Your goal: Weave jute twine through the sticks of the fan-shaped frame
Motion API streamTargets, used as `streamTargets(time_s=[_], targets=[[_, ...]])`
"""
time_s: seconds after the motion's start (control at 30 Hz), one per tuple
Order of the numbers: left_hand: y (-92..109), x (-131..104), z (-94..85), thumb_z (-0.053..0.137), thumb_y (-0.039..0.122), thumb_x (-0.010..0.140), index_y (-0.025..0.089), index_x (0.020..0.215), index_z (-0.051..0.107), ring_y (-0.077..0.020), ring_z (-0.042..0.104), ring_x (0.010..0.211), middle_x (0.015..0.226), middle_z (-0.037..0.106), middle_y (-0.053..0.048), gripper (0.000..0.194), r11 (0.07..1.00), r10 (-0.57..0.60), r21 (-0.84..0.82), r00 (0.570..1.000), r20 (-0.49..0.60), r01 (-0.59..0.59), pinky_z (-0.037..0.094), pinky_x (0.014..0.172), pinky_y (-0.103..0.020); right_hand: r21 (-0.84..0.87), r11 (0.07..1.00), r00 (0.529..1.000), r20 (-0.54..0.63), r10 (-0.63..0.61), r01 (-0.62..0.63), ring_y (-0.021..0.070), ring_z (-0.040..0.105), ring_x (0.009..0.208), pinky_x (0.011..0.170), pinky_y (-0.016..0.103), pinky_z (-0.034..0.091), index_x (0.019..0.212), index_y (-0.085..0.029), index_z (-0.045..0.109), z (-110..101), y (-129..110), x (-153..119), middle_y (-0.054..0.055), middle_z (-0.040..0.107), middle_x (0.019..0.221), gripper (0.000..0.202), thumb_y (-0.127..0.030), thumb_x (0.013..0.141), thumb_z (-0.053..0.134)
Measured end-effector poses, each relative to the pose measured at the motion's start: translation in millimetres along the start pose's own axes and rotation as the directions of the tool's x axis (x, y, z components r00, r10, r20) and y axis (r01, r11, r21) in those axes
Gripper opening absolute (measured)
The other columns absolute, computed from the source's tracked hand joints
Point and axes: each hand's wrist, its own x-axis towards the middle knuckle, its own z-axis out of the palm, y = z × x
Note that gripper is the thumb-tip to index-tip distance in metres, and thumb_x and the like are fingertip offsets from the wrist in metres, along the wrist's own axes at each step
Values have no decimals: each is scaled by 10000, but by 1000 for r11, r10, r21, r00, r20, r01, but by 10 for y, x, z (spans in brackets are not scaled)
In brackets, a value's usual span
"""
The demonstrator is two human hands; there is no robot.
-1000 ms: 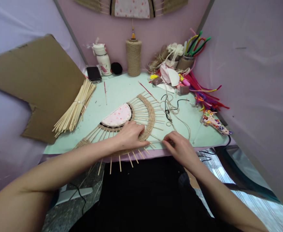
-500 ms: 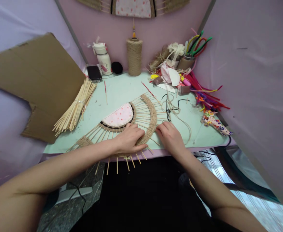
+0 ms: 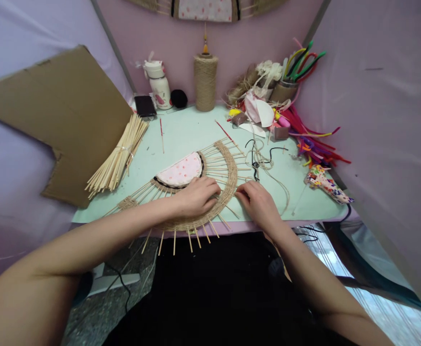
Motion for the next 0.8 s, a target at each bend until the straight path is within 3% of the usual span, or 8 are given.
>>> streamTargets(time_s=[0.23,0.37,0.47,0.6,0.8], targets=[[-157,67,-16,350,360,984,176,936,581,-241,470,938,970,598,-88,299,1000,21,13,996,90,-22,347,852,-397,31,1000,1000,-1,-1,1,215,547,784,721,336,431,808,-213,555,0,-27,-22,60,595,806,127,-249,922,513],[-199,66,-30,336,381,990,177,906,590,-243,469,928,942,605,-84,336,998,51,41,995,86,-55,333,856,-405,37,999,1000,-6,-5,5,210,553,787,723,330,434,810,-210,555,-30,-51,-84,59,602,815,126,-259,923,527],[-134,54,-48,398,451,963,176,843,586,-247,475,919,899,607,-76,354,997,39,63,996,76,-44,330,862,-416,35,999,999,-34,4,-2,204,556,781,722,325,432,807,-214,558,-62,-53,-133,53,599,806,141,-273,929,520],[22,60,-77,541,561,859,177,747,553,-284,478,945,839,596,-79,400,991,-61,123,996,59,53,329,866,-440,24,999,998,-56,33,-32,198,555,764,710,319,422,804,-213,563,-82,-31,-167,45,597,783,165,-309,934,529],[67,60,-31,549,448,872,179,787,554,-251,484,925,870,608,-60,282,995,-98,36,995,11,98,329,851,-414,-2,1000,996,-86,22,-22,194,557,768,707,313,421,813,-200,567,-67,0,-161,47,592,789,165,-297,941,529]])
